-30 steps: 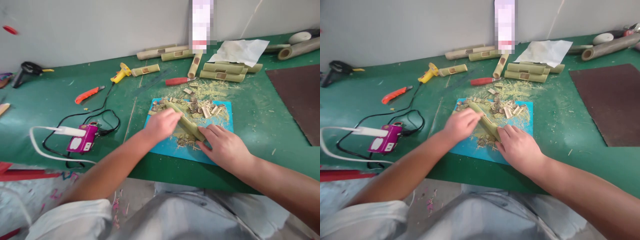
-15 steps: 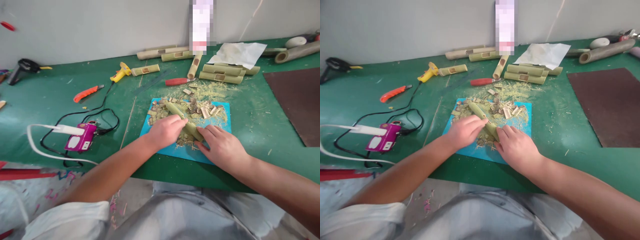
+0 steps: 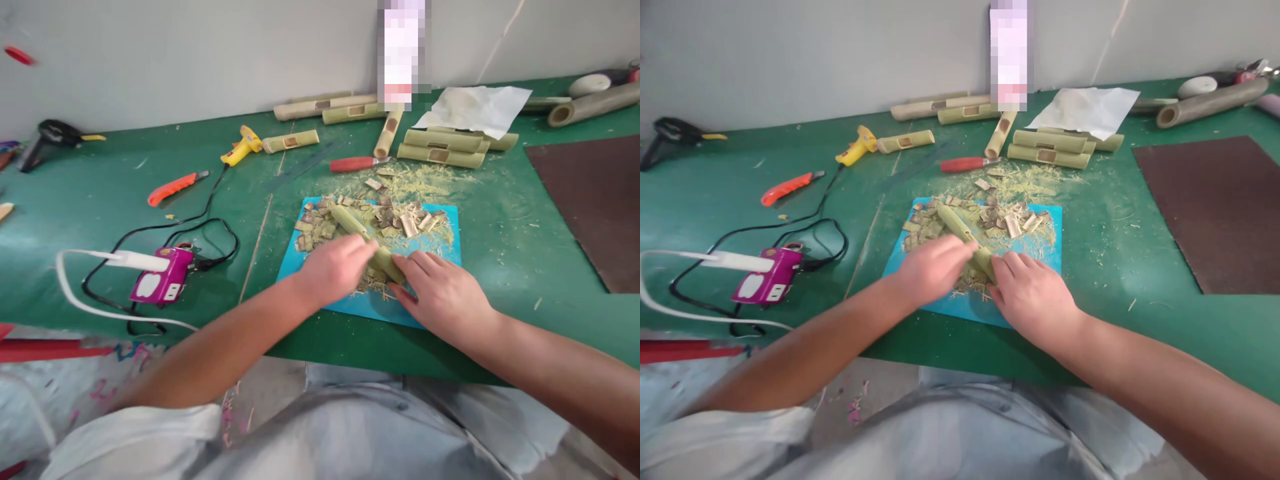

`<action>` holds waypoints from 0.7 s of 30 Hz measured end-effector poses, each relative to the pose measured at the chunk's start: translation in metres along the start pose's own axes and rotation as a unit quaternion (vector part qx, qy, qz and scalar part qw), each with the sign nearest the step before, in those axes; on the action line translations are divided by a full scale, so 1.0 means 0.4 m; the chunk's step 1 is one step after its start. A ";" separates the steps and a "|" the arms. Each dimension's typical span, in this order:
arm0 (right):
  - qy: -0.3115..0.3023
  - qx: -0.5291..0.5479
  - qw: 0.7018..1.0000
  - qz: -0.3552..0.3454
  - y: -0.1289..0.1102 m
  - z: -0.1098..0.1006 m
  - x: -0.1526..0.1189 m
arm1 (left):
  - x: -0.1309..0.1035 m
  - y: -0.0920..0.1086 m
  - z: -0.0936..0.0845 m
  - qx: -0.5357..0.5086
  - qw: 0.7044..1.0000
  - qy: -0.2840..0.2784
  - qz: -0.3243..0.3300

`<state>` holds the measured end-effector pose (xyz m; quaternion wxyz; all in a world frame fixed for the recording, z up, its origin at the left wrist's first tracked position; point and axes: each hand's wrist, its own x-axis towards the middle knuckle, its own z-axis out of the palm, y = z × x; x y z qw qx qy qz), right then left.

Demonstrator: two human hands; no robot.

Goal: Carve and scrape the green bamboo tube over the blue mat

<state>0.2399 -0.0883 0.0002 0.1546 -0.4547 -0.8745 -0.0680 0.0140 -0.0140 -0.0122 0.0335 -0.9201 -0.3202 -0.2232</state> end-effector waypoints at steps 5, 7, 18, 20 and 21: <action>0.007 -0.014 1.000 -0.002 -0.002 -0.002 0.001 | -0.001 -0.002 0.002 0.023 0.998 0.049 -0.044; 0.002 -0.011 1.000 0.000 -0.002 -0.004 0.001 | -0.003 0.001 0.003 0.011 1.000 0.024 -0.011; 0.023 -0.013 1.000 -0.010 -0.002 -0.001 0.001 | 0.005 -0.003 -0.001 0.001 0.999 0.008 0.036; 0.029 -0.015 0.999 -0.010 -0.002 -0.001 0.001 | 0.005 -0.008 -0.001 0.027 0.998 0.053 -0.007; 0.032 -0.016 0.999 -0.010 -0.002 -0.001 0.001 | 0.004 -0.010 -0.001 0.039 0.996 0.073 -0.026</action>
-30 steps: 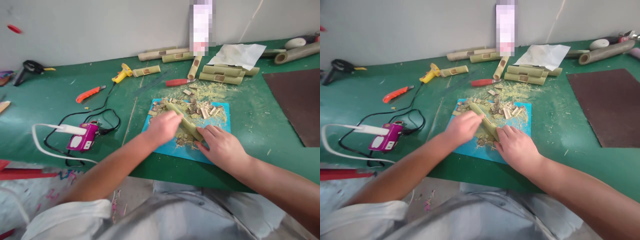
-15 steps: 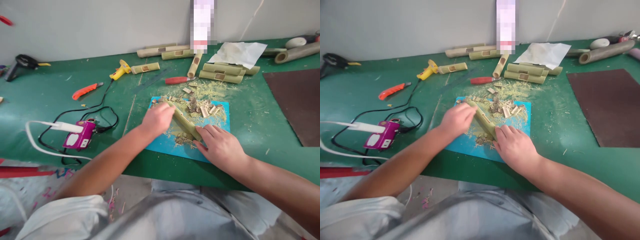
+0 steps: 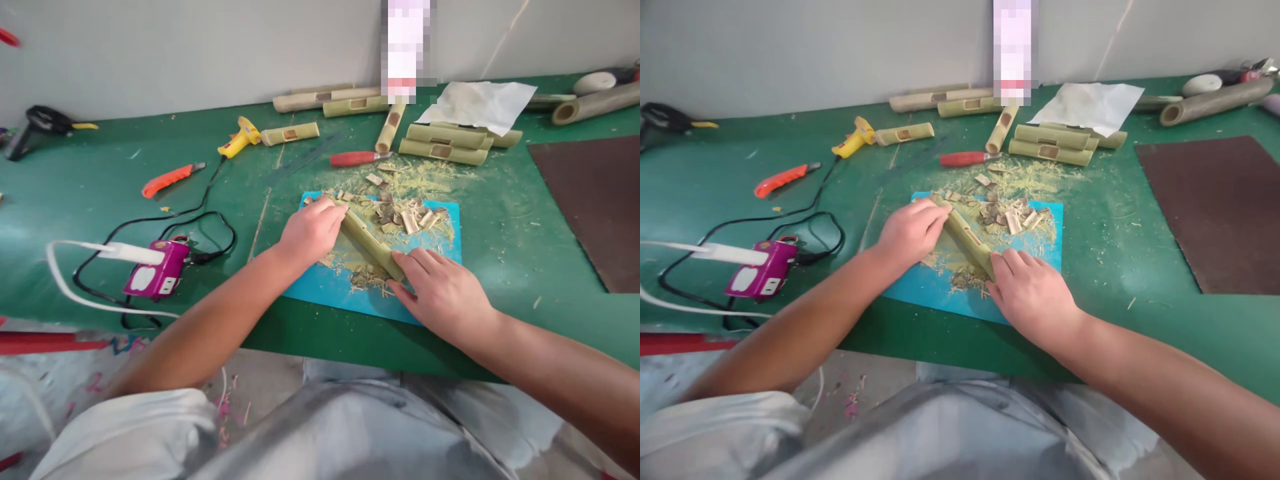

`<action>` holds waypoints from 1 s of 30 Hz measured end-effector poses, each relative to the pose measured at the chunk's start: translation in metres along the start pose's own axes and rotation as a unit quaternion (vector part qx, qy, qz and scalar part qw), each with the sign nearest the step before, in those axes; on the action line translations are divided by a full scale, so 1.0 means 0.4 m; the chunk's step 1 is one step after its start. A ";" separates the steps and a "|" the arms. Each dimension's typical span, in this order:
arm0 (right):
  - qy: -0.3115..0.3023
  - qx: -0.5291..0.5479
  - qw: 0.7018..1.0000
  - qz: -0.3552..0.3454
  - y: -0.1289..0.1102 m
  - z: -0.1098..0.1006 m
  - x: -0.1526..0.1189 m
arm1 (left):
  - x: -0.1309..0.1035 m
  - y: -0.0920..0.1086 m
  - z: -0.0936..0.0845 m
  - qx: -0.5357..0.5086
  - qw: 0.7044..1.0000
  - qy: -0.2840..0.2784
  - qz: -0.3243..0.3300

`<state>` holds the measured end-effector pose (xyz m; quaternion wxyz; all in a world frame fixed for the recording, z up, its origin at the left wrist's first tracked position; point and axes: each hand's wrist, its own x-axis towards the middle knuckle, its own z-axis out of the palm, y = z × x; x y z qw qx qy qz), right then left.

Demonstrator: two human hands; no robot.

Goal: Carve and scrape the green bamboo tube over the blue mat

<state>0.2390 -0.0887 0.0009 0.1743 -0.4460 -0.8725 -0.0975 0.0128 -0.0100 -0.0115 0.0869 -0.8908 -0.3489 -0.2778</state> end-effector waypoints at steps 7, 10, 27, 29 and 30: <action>0.009 0.004 1.000 0.003 -0.003 0.002 -0.001 | -0.006 -0.006 0.000 -0.026 0.999 -0.032 0.008; 0.008 0.007 1.000 0.002 -0.003 0.003 -0.002 | -0.005 -0.006 -0.001 -0.014 0.999 -0.030 0.008; 0.004 0.019 1.000 0.005 -0.001 0.000 -0.001 | -0.013 0.006 0.001 -0.041 0.998 -0.045 0.016; 0.003 0.016 1.000 0.002 -0.001 0.000 -0.001 | -0.011 0.006 0.002 -0.055 0.995 -0.074 0.041; 0.007 0.012 1.000 0.001 -0.001 0.000 -0.001 | -0.009 0.004 0.002 -0.057 0.995 -0.075 0.045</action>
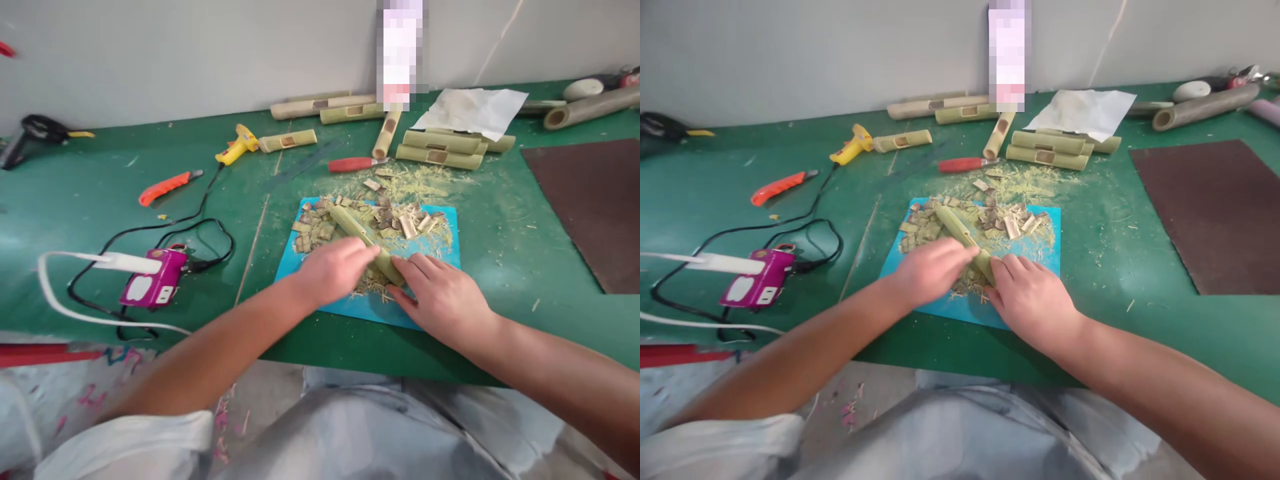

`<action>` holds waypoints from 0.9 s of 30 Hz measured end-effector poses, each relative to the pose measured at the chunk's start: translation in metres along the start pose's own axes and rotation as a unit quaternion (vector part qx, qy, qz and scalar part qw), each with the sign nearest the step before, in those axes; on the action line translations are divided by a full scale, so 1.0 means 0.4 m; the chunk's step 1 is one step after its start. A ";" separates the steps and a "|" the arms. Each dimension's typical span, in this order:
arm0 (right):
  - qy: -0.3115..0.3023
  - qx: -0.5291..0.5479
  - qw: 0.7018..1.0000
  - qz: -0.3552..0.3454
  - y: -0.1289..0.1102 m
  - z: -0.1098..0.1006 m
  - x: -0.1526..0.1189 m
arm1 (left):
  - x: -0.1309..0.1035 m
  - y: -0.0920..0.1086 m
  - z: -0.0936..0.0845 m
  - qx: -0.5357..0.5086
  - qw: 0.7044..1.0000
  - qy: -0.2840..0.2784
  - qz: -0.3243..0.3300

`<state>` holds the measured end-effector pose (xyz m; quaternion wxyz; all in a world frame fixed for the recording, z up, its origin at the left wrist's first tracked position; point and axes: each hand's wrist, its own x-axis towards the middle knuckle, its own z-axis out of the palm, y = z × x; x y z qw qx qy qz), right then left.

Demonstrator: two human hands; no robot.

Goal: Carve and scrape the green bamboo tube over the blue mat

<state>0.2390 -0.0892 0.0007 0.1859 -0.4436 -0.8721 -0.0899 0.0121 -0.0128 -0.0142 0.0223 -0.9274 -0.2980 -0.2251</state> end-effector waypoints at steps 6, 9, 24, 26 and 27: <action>0.004 -0.008 1.000 -0.009 -0.003 0.000 -0.001 | 0.003 -0.018 -0.006 0.018 0.999 0.029 -0.031; 0.005 -0.003 1.000 -0.007 -0.004 0.000 0.000 | 0.000 -0.025 -0.006 0.015 0.998 0.042 -0.033; -0.015 -0.005 1.000 -0.006 -0.002 -0.004 0.000 | 0.006 -0.043 -0.004 -0.021 0.997 0.032 -0.063; -0.017 0.000 1.000 -0.003 0.002 -0.005 -0.001 | 0.005 -0.059 -0.004 0.003 0.995 0.050 -0.092; -0.016 0.007 1.000 0.001 0.004 -0.005 -0.001 | 0.006 -0.067 -0.003 0.013 0.993 0.056 -0.106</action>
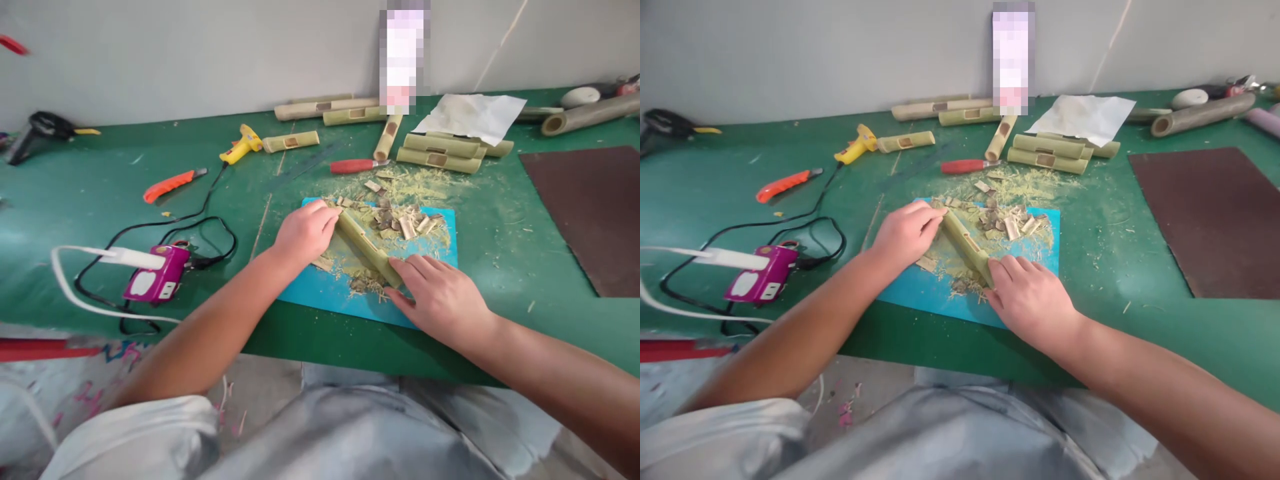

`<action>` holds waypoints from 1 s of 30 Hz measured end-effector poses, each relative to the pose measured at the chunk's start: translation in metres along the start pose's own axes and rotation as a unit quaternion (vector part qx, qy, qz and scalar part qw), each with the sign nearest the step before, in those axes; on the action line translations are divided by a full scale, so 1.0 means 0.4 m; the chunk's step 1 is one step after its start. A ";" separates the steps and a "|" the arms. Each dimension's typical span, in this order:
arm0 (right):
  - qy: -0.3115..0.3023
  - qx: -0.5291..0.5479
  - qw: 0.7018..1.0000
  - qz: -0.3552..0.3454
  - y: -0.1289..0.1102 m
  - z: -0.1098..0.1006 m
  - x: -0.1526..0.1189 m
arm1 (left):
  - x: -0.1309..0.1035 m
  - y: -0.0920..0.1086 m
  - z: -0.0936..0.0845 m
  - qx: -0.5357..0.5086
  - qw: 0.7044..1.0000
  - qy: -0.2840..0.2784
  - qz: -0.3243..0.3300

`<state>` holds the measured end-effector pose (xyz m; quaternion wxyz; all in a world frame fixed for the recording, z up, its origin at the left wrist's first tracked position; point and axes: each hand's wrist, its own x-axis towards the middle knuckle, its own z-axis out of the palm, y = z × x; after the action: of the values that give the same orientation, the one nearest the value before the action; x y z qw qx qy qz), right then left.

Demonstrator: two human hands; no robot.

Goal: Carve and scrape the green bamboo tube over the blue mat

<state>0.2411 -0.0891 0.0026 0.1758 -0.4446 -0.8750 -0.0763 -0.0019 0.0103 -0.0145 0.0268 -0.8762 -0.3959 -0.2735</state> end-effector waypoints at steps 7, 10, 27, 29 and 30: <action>0.009 0.036 0.999 0.014 0.011 0.010 0.006 | 0.007 -0.013 0.010 -0.003 1.000 -0.001 0.002; 0.012 0.008 1.000 0.021 0.016 0.013 0.006 | 0.008 -0.015 0.009 -0.003 1.000 0.008 -0.011; 0.032 -0.031 0.999 0.000 0.007 0.011 0.011 | -0.006 0.007 0.010 -0.034 0.999 0.005 0.030; 0.033 -0.034 0.999 -0.002 0.006 0.012 0.011 | -0.007 0.004 0.007 -0.023 0.999 0.018 0.026; 0.032 -0.033 0.999 -0.003 0.005 0.012 0.011 | -0.008 0.004 0.006 -0.018 0.999 0.014 0.026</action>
<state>0.2394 -0.0832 -0.0004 0.1885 -0.4453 -0.8670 -0.1201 -0.0014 0.0077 -0.0179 0.0237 -0.8825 -0.3677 -0.2923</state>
